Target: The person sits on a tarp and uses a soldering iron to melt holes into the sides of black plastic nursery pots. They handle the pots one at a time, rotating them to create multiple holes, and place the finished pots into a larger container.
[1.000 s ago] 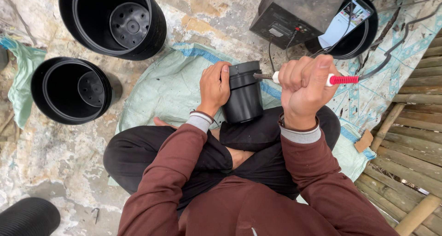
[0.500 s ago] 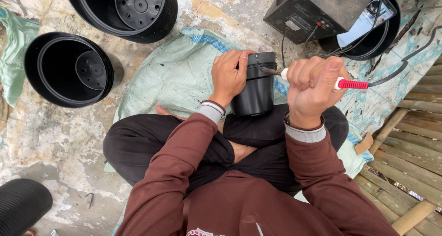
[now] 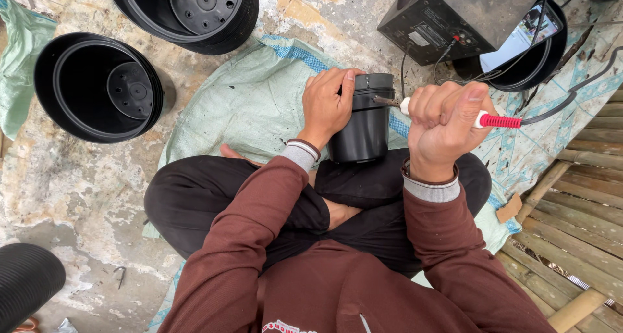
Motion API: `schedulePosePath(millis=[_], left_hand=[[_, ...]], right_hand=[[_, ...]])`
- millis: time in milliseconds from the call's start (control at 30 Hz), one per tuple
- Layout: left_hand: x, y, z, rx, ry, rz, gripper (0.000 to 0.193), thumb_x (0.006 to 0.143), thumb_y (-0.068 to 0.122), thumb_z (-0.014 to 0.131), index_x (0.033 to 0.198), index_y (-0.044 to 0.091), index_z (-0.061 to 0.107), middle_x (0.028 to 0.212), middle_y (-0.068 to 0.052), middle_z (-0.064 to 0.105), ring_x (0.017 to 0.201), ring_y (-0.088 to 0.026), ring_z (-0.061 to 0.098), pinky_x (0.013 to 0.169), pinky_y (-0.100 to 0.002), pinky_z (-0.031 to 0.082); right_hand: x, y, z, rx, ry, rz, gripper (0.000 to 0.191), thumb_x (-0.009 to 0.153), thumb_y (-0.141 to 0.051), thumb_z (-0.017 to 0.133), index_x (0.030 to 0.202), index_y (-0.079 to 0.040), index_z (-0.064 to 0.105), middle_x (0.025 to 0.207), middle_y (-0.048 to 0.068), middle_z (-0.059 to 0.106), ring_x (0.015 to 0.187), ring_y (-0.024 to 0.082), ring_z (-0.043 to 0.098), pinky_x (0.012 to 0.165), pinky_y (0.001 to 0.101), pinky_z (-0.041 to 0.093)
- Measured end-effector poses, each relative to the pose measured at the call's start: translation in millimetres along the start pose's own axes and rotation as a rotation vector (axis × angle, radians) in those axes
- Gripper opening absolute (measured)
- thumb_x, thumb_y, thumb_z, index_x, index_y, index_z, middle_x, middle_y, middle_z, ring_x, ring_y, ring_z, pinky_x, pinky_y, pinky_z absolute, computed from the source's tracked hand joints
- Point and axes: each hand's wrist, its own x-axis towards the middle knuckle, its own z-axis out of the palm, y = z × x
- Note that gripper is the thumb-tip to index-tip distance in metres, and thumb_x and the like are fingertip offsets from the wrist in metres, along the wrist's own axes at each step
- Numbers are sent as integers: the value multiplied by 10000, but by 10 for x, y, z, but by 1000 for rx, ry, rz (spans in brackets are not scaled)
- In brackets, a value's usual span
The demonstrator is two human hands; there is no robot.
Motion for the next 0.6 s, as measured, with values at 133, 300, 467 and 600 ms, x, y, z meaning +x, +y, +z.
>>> schedulePosePath(millis=[133,300,467,600], left_hand=[[3,0,0,0,-5,2,257,1073,236,534,1012,180,777,775,4,625,754,-212,584,745,-363,387],[6,-9,12,-2,-21,-16,266,1072,235,534,1005,175,785,746,8,616,719,-204,566,734,-361,376],[-2,-31,21,-2,-14,-4,274,1081,240,522,1011,176,779,761,9,621,729,-201,563,737,-360,374],[5,-37,24,7,-17,-21,277,1076,241,520,1010,175,781,756,-1,616,727,-209,562,735,-364,376]], right_hand=[[7,10,-3,-6,-8,0,521,1181,-334,487,767,-90,286,516,40,291,396,113,247,402,290,214],[15,28,-17,-12,-23,-4,520,1179,-331,486,763,-90,289,513,38,291,394,111,246,401,286,215],[13,57,-19,7,-24,14,504,1177,-314,485,771,-83,296,523,41,296,398,110,243,408,287,218],[7,81,0,4,-46,14,510,1184,-301,475,756,-78,310,523,37,300,403,110,241,417,293,214]])
